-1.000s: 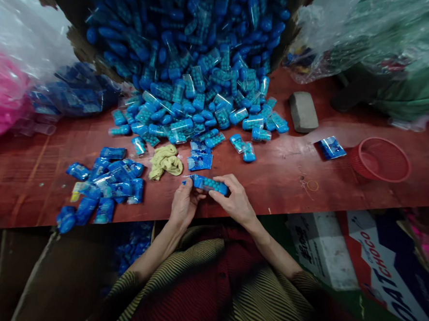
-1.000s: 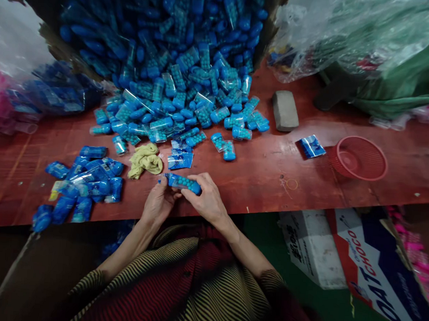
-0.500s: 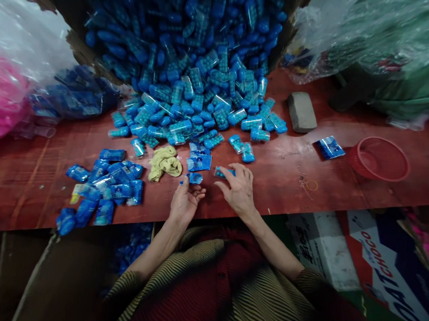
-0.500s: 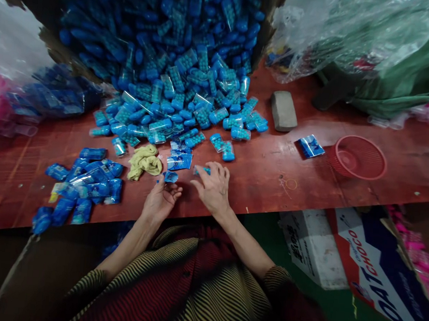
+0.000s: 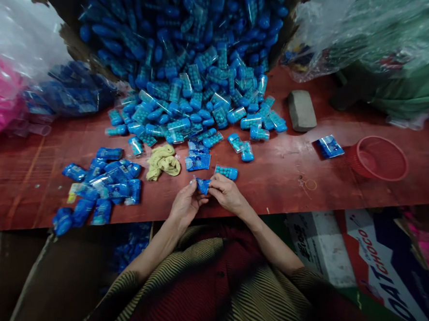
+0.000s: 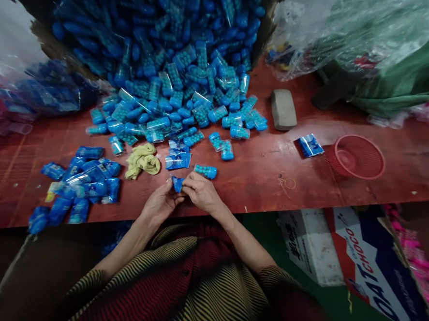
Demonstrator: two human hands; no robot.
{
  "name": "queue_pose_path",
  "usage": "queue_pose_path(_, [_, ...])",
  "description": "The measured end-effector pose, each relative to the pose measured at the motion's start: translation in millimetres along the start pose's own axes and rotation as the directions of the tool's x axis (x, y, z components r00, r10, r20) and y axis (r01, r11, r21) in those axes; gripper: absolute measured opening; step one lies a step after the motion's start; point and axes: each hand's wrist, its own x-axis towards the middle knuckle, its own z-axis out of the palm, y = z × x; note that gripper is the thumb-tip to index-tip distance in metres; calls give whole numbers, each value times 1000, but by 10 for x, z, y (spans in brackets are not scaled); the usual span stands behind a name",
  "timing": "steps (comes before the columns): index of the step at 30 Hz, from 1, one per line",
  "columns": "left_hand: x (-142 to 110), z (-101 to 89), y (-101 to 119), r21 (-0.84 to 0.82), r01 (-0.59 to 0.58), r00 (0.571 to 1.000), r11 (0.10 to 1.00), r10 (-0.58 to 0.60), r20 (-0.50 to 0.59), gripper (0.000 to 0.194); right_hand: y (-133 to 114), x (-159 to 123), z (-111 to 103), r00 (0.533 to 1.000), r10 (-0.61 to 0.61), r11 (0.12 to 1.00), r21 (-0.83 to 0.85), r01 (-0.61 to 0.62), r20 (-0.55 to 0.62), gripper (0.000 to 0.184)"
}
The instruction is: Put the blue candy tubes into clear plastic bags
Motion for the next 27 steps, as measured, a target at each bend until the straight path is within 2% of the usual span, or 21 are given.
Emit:
queue_pose_path(4, [44, 1, 24, -63, 14, 997, 998, -19, -69, 18, -41, -60, -124, 999, -51, 997, -61, 51, -3, 20])
queue_pose_path(6, [52, 12, 46, -70, 23, 994, 997, -30, -103, 22, 6, -59, -188, 993, 21, 973, -226, -46, -112, 21])
queue_pose_path(8, [44, 33, 63, -72, 32, 990, 997, -41, -132, 27, 111, -33, -224, 965, 126, 884, -415, -215, -232, 28])
queue_pose_path(9, [35, 44, 67, -73, 36, 989, 997, -46, -143, 29, 174, -15, -228, 953, 172, 838, -471, -275, -250, 32])
queue_pose_path(12, [14, 62, 63, -74, 53, 986, 996, -64, -152, 32, 314, 28, -198, 954, 233, 788, -537, -300, -191, 33])
queue_pose_path(15, [19, 45, 47, -84, 47, 986, 995, -60, -158, 31, 273, 19, -165, 961, 185, 775, -571, -271, -205, 34])
queue_pose_path(18, [40, 24, 28, -103, 34, 988, 994, -49, -148, 30, 68, -33, -139, 969, 83, 822, -534, -198, -231, 30])
queue_pose_path(20, [47, 28, 8, -128, 21, 992, 992, -36, -122, 28, -78, -70, -94, 989, 5, 892, -447, -71, -148, 26])
queue_pose_path(22, [44, 46, -24, -162, -15, 996, 987, 0, -92, 22, -176, -93, -17, 998, -24, 924, -381, -2, -64, 24])
queue_pose_path(25, [23, 69, -80, -186, -97, 995, 978, 89, -52, 17, -206, -101, 109, 998, 41, 954, -294, -50, -38, 23])
queue_pose_path(27, [4, 64, -102, -167, -135, 991, 977, 129, -43, 21, -171, -93, 160, 996, 84, 990, -114, -88, -34, 24])
